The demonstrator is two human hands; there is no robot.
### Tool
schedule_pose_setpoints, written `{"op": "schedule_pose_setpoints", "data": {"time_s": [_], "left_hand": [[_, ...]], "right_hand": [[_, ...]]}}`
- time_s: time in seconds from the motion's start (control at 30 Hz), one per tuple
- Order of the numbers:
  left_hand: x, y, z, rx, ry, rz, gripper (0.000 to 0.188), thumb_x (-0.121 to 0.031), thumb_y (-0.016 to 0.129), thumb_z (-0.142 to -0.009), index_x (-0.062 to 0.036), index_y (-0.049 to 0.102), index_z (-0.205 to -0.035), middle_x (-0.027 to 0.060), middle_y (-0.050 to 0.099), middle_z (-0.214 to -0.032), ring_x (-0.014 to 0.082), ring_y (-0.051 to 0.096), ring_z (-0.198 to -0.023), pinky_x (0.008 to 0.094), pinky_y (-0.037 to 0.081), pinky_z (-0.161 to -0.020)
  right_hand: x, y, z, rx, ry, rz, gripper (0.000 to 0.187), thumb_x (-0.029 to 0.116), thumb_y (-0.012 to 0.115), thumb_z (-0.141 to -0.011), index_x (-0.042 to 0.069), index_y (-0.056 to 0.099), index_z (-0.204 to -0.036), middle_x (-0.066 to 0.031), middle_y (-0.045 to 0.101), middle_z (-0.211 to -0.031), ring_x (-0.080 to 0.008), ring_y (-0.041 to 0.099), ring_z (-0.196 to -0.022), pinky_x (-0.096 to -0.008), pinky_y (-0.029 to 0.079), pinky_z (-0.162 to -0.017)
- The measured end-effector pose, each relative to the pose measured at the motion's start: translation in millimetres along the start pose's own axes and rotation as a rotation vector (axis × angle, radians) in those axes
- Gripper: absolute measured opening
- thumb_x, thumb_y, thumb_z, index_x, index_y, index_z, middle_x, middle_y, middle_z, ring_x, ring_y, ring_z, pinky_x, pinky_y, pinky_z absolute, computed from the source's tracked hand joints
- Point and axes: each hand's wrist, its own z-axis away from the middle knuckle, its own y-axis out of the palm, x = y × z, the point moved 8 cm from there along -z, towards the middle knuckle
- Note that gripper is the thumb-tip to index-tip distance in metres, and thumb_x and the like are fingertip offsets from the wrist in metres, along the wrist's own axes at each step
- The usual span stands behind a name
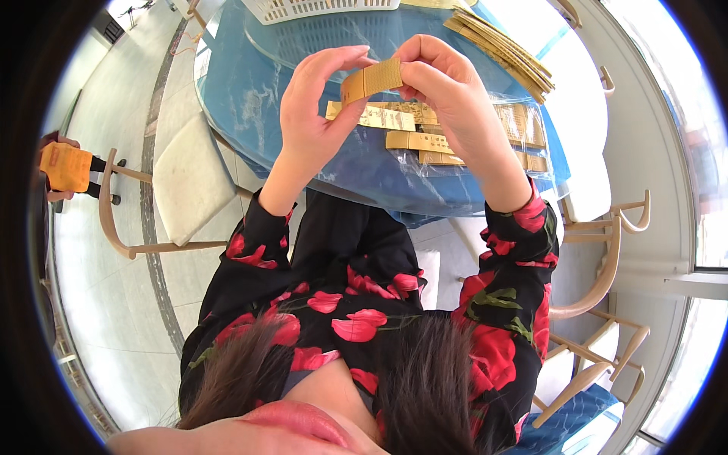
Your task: The person repeatedly picks up flat bamboo strips and thin sticks from a table, aligns them together, and places the assembled units into a white basket. The person handles items one at a time and continues the process throughout the clip.
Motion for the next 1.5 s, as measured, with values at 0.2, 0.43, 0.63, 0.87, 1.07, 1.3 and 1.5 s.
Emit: {"op": "schedule_pose_setpoints", "data": {"time_s": [0.2,0.43,0.63,0.87,1.07,1.3,1.5], "left_hand": [[13,-8,-7,0.146,0.013,-0.028,0.014,-0.004,0.075,-0.083,-0.0094,0.077,-0.096,0.0030,0.073,-0.086,0.0228,0.067,-0.081,0.0314,0.053,-0.071],[55,-4,11,0.497,-0.525,0.227,0.011,-0.004,0.067,-0.094,-0.0023,0.075,-0.100,0.0043,0.076,-0.085,0.0104,0.063,-0.068,0.0244,0.051,-0.065],[69,-4,31,0.618,-0.804,0.497,0.015,-0.011,0.066,-0.098,0.0014,0.074,-0.100,0.0049,0.076,-0.084,0.0073,0.063,-0.065,0.0218,0.051,-0.064],[69,4,43,0.700,-0.832,0.578,0.017,-0.014,0.066,-0.100,0.0013,0.073,-0.102,0.0060,0.076,-0.085,0.0071,0.063,-0.065,0.0221,0.052,-0.065],[73,11,54,0.739,-0.820,0.625,0.017,-0.012,0.064,-0.100,0.0020,0.072,-0.105,0.0074,0.076,-0.087,0.0095,0.067,-0.070,0.0238,0.054,-0.068],[98,-8,84,0.999,-0.936,0.507,0.016,-0.008,0.063,-0.099,0.0046,0.071,-0.104,0.0105,0.076,-0.095,0.0149,0.072,-0.079,0.0278,0.056,-0.076],[95,-63,25,0.640,-0.229,-0.636,0.041,-0.019,0.078,-0.084,-0.0058,0.069,-0.122,0.0051,0.071,-0.116,0.0264,0.063,-0.116,0.0388,0.047,-0.101]], "right_hand": [[-46,3,8,0.003,0.315,-0.268,0.016,0.021,0.059,-0.101,0.007,0.065,-0.105,-0.0006,0.063,-0.095,-0.0063,0.057,-0.087,-0.0236,0.048,-0.076],[-48,1,-3,0.004,0.197,0.275,0.027,0.021,0.067,-0.098,0.001,0.071,-0.115,-0.0012,0.070,-0.096,-0.0048,0.060,-0.082,-0.0209,0.051,-0.071],[-40,8,-5,0.109,0.202,0.533,0.026,0.020,0.069,-0.095,-0.002,0.073,-0.107,-0.0018,0.071,-0.090,-0.0062,0.060,-0.082,-0.0229,0.050,-0.074],[-67,9,-4,0.203,0.305,0.385,0.023,0.019,0.070,-0.094,-0.002,0.072,-0.102,-0.0007,0.067,-0.088,-0.0063,0.059,-0.082,-0.0232,0.048,-0.075],[-81,15,-1,0.253,0.359,0.293,0.019,0.017,0.070,-0.095,0.000,0.069,-0.103,-0.0007,0.067,-0.089,-0.0051,0.058,-0.079,-0.0210,0.046,-0.070],[-101,-4,8,0.169,0.359,0.413,0.015,0.013,0.068,-0.093,-0.001,0.068,-0.095,-0.0032,0.069,-0.084,-0.0071,0.060,-0.076,-0.0237,0.050,-0.069],[-130,-26,12,0.064,0.522,0.280,0.016,0.016,0.068,-0.093,0.001,0.066,-0.095,-0.0039,0.069,-0.083,-0.0063,0.059,-0.073,-0.0217,0.049,-0.067]]}}
